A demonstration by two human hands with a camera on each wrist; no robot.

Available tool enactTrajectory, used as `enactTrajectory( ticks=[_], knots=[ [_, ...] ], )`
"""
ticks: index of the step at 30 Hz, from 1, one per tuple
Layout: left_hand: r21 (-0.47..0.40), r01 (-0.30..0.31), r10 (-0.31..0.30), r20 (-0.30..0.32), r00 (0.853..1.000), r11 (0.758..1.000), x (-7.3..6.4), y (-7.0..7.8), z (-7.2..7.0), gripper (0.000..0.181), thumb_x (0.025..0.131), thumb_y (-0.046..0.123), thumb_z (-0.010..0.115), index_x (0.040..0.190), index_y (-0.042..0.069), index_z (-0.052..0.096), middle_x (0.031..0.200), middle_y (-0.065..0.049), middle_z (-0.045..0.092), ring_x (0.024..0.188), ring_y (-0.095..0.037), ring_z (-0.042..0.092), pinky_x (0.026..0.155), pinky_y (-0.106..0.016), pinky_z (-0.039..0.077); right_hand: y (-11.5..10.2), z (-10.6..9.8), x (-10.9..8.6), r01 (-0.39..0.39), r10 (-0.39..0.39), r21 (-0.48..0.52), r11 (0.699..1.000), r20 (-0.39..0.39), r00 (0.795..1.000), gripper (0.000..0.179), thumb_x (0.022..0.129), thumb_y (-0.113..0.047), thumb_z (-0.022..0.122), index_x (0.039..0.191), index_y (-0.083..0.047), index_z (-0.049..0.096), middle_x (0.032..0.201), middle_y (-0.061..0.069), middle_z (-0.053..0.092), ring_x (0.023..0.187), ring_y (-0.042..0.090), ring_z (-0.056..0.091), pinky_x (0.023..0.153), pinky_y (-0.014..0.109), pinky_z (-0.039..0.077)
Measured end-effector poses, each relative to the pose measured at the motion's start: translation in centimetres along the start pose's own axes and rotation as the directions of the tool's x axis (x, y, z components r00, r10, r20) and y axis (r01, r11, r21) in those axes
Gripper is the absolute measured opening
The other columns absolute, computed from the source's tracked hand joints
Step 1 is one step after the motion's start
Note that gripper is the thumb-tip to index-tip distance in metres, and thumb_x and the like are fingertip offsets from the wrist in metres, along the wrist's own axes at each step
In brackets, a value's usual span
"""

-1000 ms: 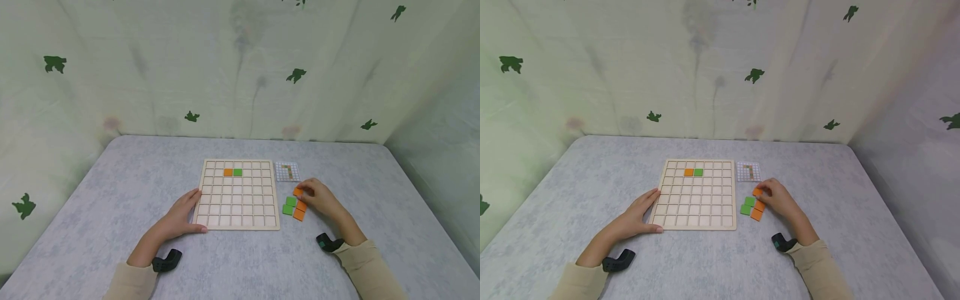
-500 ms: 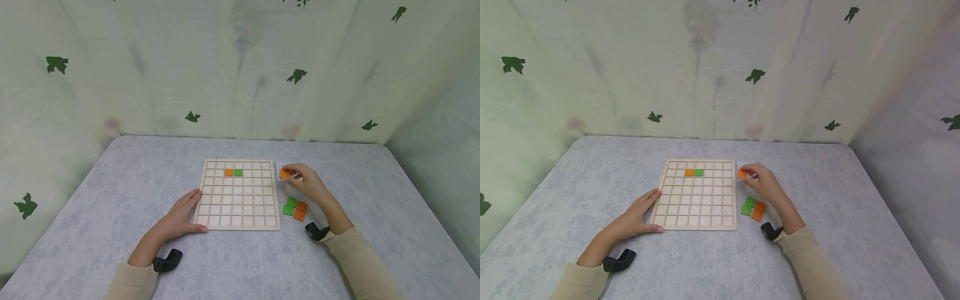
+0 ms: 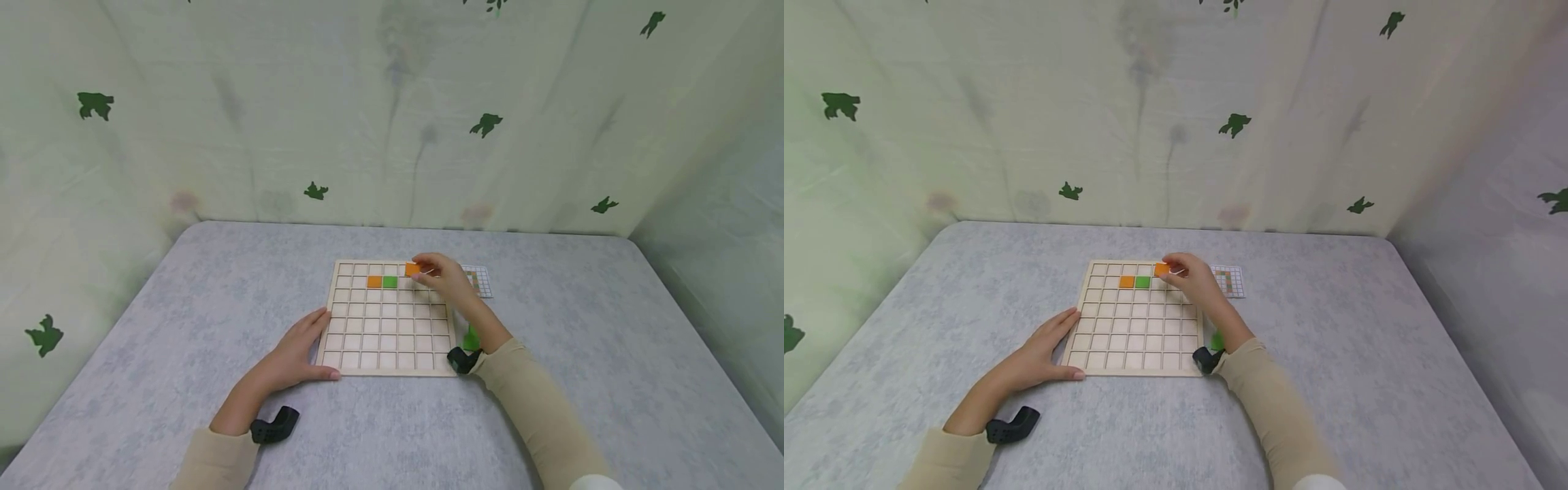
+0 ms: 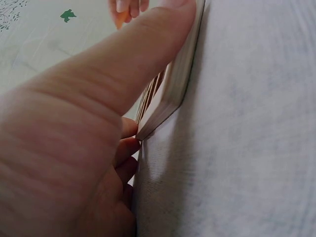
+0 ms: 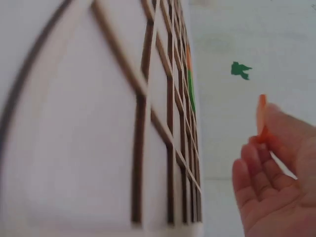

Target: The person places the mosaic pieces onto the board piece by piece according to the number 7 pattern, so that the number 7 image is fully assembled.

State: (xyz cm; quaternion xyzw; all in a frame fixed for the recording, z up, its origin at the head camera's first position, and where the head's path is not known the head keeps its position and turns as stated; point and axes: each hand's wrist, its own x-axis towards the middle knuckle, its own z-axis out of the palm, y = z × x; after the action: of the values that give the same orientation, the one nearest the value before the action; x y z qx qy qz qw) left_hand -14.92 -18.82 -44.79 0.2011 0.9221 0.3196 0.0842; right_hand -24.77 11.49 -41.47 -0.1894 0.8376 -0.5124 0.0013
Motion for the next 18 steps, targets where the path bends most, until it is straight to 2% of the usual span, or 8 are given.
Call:
enactTrajectory(
  ticks=[7,12,18],
  knots=[
    [0.004,-0.013,0.013,-0.008,1.000,1.000,0.0,0.1,0.1,0.112,0.061,0.056,0.074,0.142,0.000,0.021,0.146,-0.017,0.015,0.131,-0.038,0.013,0.099,-0.056,0.018,1.9,1.6,0.7,-0.076,0.079,-0.055,0.996,0.047,0.996,0.027,0.084,-0.013,0.064,0.110,-0.005,0.062,0.105,0.007,0.058,0.090,0.019,0.054,0.077,0.030,0.046],
    [0.014,-0.012,0.012,-0.009,1.000,1.000,0.1,0.1,0.2,0.112,0.061,0.056,0.074,0.142,0.000,0.020,0.146,-0.018,0.015,0.131,-0.038,0.013,0.100,-0.055,0.018,2.8,2.0,0.8,-0.066,0.074,-0.141,0.988,0.055,0.996,0.025,0.085,-0.015,0.064,0.109,-0.008,0.063,0.102,0.006,0.057,0.088,0.018,0.053,0.076,0.031,0.045],
    [0.025,-0.009,0.010,-0.007,1.000,1.000,0.0,0.2,0.1,0.111,0.062,0.057,0.073,0.142,0.000,0.021,0.146,-0.018,0.015,0.130,-0.038,0.013,0.099,-0.056,0.019,2.8,2.2,1.0,-0.043,0.056,-0.211,0.976,0.057,0.997,0.025,0.085,-0.015,0.063,0.110,-0.010,0.064,0.099,0.004,0.054,0.086,0.016,0.051,0.074,0.029,0.045]
  ],
)
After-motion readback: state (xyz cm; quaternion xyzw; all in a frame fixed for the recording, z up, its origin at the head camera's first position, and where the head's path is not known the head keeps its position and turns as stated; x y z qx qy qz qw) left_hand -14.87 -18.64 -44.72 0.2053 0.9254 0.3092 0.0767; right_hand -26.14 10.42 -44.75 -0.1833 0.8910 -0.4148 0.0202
